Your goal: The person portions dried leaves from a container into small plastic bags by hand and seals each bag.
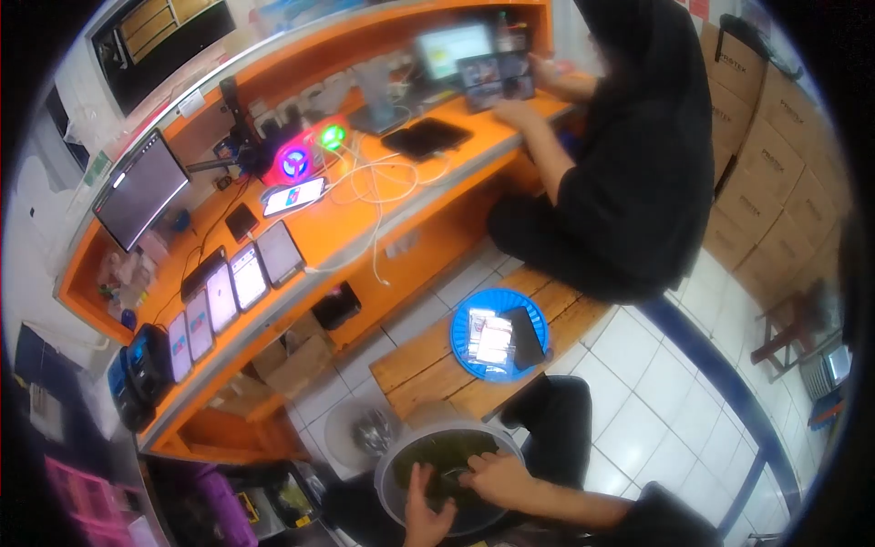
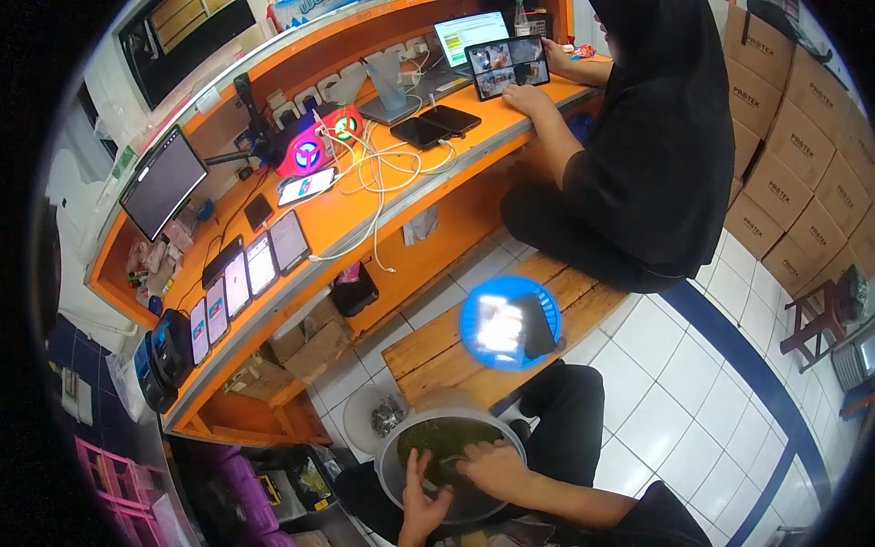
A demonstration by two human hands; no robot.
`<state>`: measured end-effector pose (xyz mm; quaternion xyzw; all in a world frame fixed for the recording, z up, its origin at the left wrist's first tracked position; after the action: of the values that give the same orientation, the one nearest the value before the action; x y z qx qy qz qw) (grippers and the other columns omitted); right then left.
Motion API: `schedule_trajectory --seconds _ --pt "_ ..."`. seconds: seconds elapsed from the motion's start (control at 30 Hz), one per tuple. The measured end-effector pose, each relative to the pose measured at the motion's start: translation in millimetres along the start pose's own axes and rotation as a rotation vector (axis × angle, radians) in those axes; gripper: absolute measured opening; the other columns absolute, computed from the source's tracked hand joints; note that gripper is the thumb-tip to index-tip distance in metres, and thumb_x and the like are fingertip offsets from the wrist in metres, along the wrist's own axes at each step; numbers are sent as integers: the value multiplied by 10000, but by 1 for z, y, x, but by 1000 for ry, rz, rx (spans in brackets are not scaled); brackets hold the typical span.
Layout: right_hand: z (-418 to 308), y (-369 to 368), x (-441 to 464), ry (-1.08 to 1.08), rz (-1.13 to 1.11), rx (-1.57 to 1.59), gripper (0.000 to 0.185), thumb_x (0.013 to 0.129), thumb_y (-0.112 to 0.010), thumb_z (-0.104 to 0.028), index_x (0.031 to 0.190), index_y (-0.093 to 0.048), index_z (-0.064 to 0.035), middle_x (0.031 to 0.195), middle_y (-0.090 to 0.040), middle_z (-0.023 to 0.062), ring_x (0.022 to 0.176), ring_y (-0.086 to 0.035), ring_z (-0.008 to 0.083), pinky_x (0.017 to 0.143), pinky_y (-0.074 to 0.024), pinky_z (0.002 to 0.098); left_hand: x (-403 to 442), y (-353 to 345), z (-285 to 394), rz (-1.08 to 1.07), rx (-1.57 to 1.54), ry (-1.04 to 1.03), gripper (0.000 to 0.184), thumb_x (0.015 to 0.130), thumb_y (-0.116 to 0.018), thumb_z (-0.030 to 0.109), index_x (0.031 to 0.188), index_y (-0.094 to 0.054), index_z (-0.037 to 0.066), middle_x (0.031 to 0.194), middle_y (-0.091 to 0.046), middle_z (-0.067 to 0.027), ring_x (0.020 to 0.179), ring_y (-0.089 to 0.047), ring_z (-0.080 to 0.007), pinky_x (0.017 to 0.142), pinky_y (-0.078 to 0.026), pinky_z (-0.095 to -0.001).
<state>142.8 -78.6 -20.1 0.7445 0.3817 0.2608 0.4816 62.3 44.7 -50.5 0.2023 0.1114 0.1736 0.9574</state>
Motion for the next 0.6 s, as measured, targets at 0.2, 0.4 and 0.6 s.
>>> schedule_trajectory --seconds 0.2,0.4,0.6 --pt "13 -10 -3 -5 -85 150 148 837 -648 -249 957 -727 -216 895 -616 60 895 -671 264 710 -533 401 3 -9 -37 -56 -177 129 331 895 -719 87 1171 -613 -61 938 -715 -99 894 -664 -157 825 -525 -290" --pt "17 -9 -4 -55 -172 355 231 938 -605 -374 1001 -734 -193 928 -606 77 956 -644 294 771 -523 405 1 -6 -40 17 -335 166 156 925 -694 81 998 -664 -54 908 -716 -74 830 -648 -112 773 -517 -255" --pt "9 6 -2 2 1 407 168 875 -694 -339 907 -750 -184 970 -582 56 952 -600 276 798 -503 374 0 7 -30 137 -112 116 178 920 -711 125 931 -675 -49 837 -709 -68 779 -628 -92 725 -506 -248"
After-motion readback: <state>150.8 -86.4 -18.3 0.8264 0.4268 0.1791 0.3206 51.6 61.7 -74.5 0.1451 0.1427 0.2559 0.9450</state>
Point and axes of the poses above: each hand's wrist, its own x-axis towards the middle knuckle, its own y-axis out of the back of the hand, z = x × y, the point moved 9 cm from there along x, towards the middle knuckle
